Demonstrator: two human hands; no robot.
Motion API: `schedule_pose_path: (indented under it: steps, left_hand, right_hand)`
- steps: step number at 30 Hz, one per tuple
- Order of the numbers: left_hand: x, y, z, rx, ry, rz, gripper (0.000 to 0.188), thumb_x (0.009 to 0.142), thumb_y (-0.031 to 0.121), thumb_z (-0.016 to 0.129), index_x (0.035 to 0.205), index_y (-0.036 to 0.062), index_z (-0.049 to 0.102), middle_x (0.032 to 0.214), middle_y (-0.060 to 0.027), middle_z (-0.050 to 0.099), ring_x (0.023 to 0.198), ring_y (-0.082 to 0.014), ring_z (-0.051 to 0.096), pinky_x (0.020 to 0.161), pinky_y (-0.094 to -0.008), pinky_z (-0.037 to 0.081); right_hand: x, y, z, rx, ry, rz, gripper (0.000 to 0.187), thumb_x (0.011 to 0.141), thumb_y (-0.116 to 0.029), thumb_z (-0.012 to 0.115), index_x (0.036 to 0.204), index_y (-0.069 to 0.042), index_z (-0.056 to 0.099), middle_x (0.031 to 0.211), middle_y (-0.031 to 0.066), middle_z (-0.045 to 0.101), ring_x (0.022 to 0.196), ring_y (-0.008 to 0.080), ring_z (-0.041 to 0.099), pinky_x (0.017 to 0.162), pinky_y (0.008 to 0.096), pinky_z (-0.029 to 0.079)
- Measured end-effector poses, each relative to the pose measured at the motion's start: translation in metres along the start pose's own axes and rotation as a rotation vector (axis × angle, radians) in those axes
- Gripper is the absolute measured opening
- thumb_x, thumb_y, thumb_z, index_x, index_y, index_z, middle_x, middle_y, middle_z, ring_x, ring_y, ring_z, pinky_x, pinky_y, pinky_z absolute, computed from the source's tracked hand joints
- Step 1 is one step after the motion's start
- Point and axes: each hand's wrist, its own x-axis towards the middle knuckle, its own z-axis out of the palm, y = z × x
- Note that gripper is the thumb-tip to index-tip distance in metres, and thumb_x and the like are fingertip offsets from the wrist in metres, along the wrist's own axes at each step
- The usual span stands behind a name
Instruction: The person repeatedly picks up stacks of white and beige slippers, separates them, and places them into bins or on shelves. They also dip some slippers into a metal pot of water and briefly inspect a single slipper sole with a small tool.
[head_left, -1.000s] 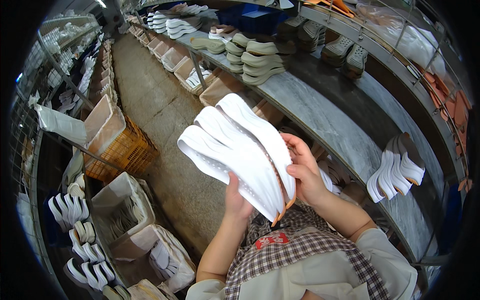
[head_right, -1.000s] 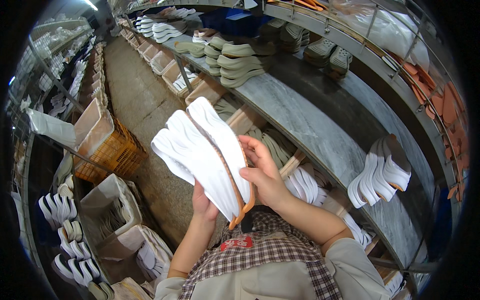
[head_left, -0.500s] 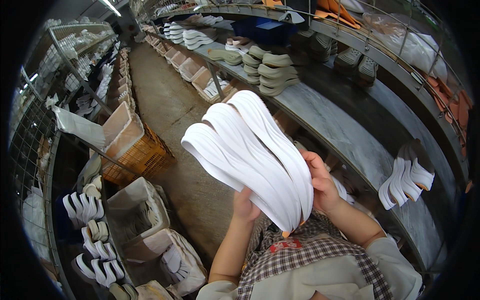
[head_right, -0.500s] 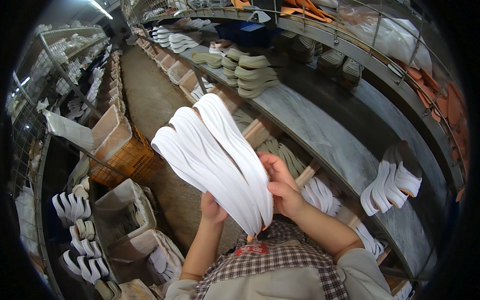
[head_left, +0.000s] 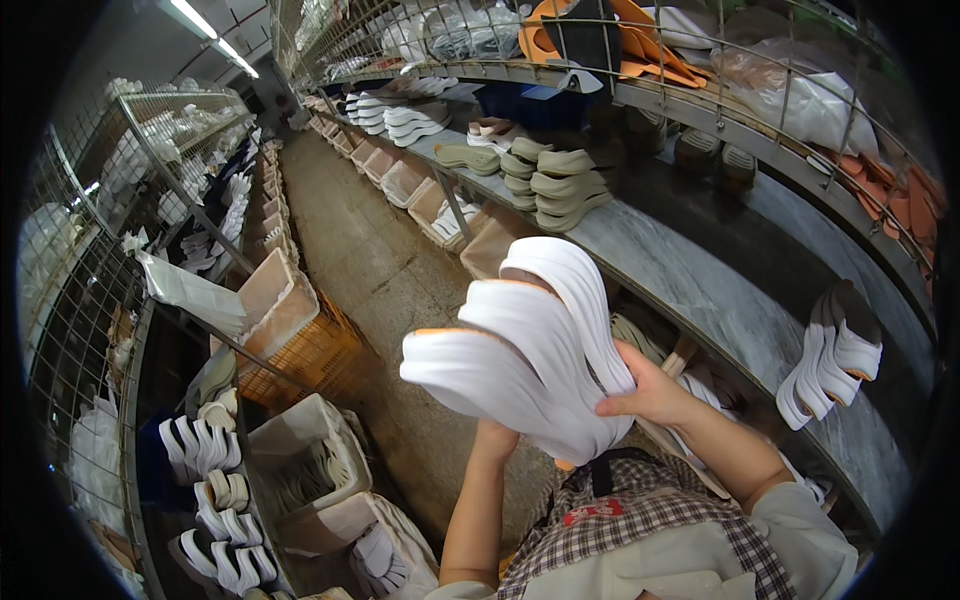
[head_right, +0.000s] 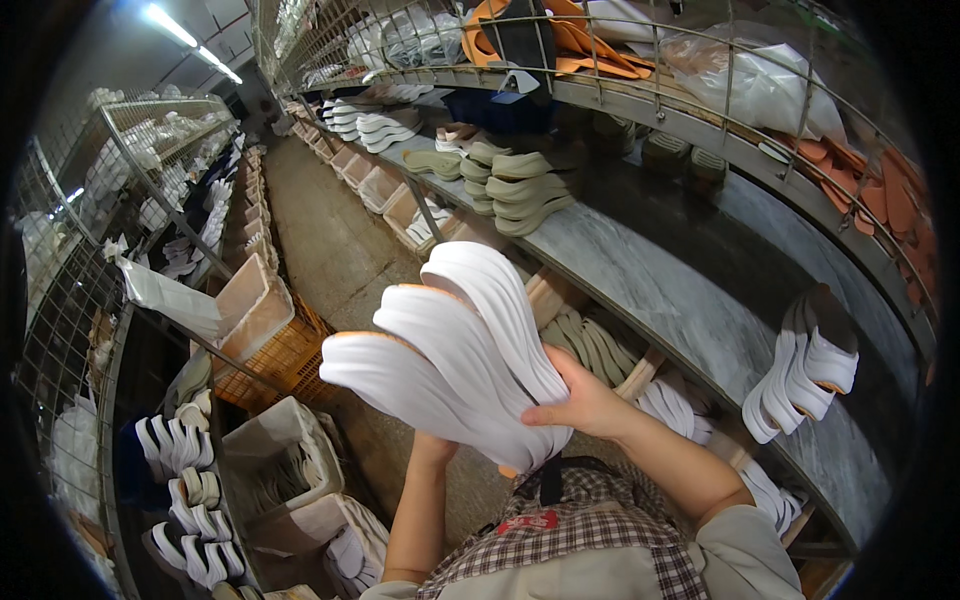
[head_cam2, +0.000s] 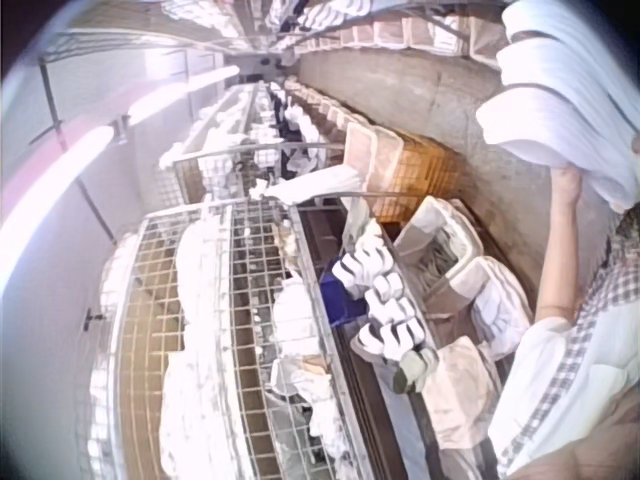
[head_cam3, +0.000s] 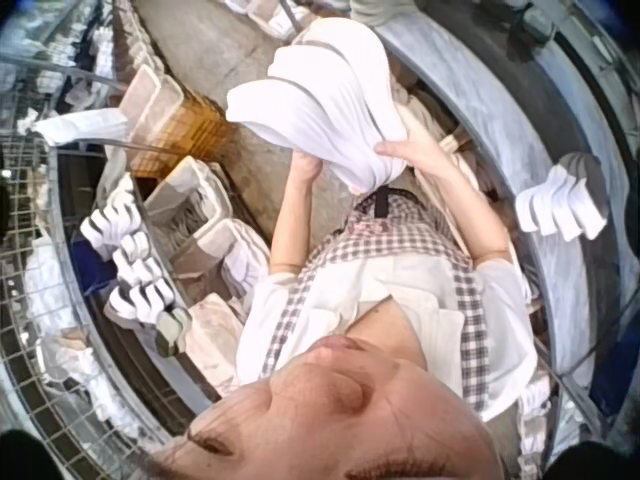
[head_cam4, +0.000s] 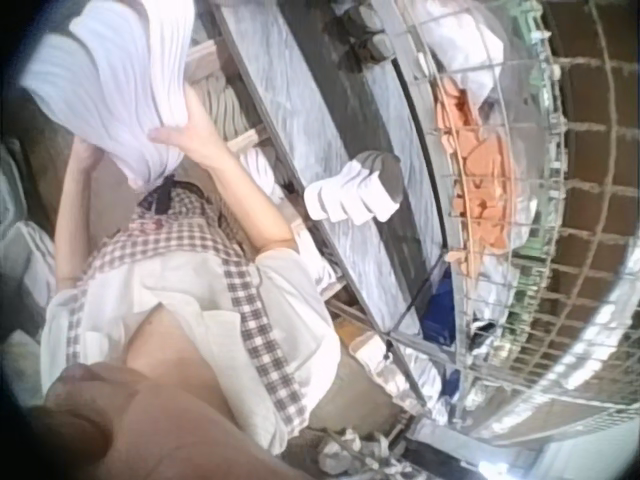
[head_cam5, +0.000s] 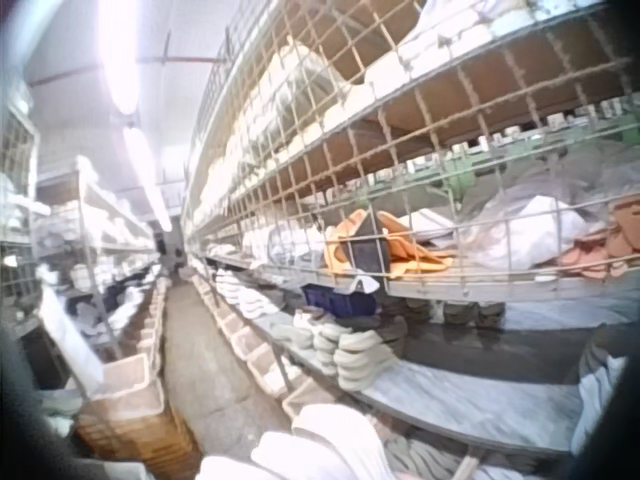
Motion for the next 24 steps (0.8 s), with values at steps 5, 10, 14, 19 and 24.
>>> schedule_pose_path:
  steps: [5, 10, 14, 19, 24]
  left_hand:
    - [0.005, 0.004, -0.001, 0.072, -0.012, 0.025, 0.057, 0.090, 0.031, 0.058, 0.133, -0.0009, 0.039, 0.130, -0.0120, 0.049, 0.116, -0.0237, 0.050, 0.095, -0.0401, 0.045]
    - [0.006, 0.006, -0.001, 0.055, -0.023, -0.013, 0.056, 0.091, 0.030, 0.057, 0.133, -0.0014, 0.039, 0.129, -0.0123, 0.049, 0.116, -0.0236, 0.050, 0.096, -0.0396, 0.044]
    - [-0.005, 0.012, 0.007, -0.156, 0.003, -0.160, 0.055, 0.092, 0.030, 0.056, 0.133, -0.0018, 0.039, 0.129, -0.0126, 0.050, 0.115, -0.0235, 0.050, 0.096, -0.0393, 0.044]
    - [-0.006, 0.027, 0.018, -0.547, -0.029, -0.487, 0.053, 0.092, 0.029, 0.055, 0.133, -0.0023, 0.039, 0.128, -0.0129, 0.050, 0.115, -0.0235, 0.050, 0.096, -0.0388, 0.044]
    - [-0.002, 0.039, 0.024, -0.656, -0.007, -0.625, 0.052, 0.093, 0.028, 0.054, 0.132, -0.0028, 0.040, 0.127, -0.0132, 0.051, 0.114, -0.0234, 0.050, 0.096, -0.0384, 0.044]
  right_hand:
    - [-0.004, 0.004, -0.005, 0.016, -0.050, -0.028, 0.092, 0.070, -0.019, 0.081, 0.140, 0.002, 0.026, 0.137, 0.0128, 0.035, 0.125, 0.0230, 0.037, 0.105, 0.0349, 0.030]
    - [0.002, 0.019, -0.015, -0.417, 0.023, -0.228, 0.087, 0.070, -0.016, 0.080, 0.139, -0.002, 0.030, 0.136, 0.0147, 0.039, 0.127, 0.0251, 0.037, 0.106, 0.0381, 0.029]
    - [0.021, 0.031, -0.023, -0.423, 0.066, -0.155, 0.058, 0.078, -0.011, 0.070, 0.128, -0.005, 0.043, 0.136, 0.0134, 0.042, 0.125, 0.0238, 0.041, 0.104, 0.0392, 0.034]
    - [0.026, 0.040, -0.034, 0.393, -0.125, 0.031, 0.040, 0.089, -0.019, 0.056, 0.124, -0.003, 0.044, 0.137, 0.0141, 0.041, 0.123, 0.0205, 0.043, 0.101, 0.0365, 0.037]
    - [0.008, 0.038, -0.018, 0.320, -0.190, 0.185, 0.057, 0.085, -0.028, 0.058, 0.129, -0.002, 0.031, 0.142, 0.0159, 0.029, 0.128, 0.0188, 0.035, 0.103, 0.0352, 0.034]
